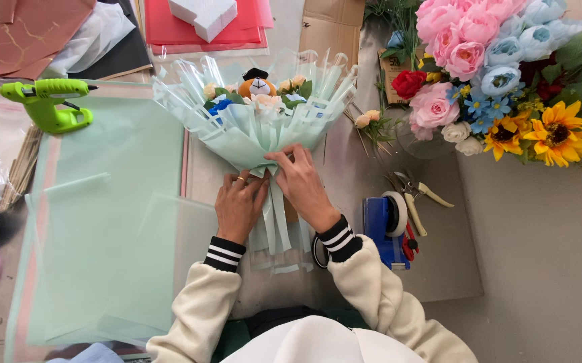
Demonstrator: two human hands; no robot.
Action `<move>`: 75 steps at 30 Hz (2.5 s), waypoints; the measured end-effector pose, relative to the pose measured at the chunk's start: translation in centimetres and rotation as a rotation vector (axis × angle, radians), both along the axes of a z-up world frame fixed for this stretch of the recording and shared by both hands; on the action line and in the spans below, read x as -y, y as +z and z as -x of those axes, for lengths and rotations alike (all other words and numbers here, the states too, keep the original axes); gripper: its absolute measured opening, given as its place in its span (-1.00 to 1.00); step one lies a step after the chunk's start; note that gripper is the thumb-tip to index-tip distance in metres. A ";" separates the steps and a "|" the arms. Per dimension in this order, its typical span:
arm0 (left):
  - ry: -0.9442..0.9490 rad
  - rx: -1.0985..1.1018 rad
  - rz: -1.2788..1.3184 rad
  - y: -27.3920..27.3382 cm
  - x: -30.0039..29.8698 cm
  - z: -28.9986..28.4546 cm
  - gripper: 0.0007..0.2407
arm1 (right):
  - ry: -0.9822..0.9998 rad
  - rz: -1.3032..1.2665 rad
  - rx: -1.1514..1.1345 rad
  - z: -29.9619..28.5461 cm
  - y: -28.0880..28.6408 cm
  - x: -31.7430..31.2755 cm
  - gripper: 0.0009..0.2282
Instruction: The person wraps a floral bouquet using tissue paper and adhesive tape.
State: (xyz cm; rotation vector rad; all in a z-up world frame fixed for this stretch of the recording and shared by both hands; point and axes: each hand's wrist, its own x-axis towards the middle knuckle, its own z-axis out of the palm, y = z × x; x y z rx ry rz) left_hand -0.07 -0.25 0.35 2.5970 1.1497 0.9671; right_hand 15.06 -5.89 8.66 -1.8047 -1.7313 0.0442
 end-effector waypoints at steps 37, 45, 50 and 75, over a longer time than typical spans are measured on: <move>-0.058 -0.080 0.089 2.5 -1.8 0.0 -0.86 | -0.377 0.091 -0.347 -1.5 -1.9 6.4 -0.89; -0.034 -0.024 -0.006 2.2 -1.8 -0.4 -0.77 | -0.696 0.034 -0.131 -4.8 2.2 20.6 -0.92; -0.019 -0.027 -0.072 1.4 -1.4 -0.6 -0.73 | -0.838 0.140 -0.400 -3.7 -0.1 24.4 -0.79; -0.007 -0.076 -0.083 1.4 -1.0 -0.6 -0.70 | -0.918 -0.329 -1.070 0.6 -6.8 27.2 -0.85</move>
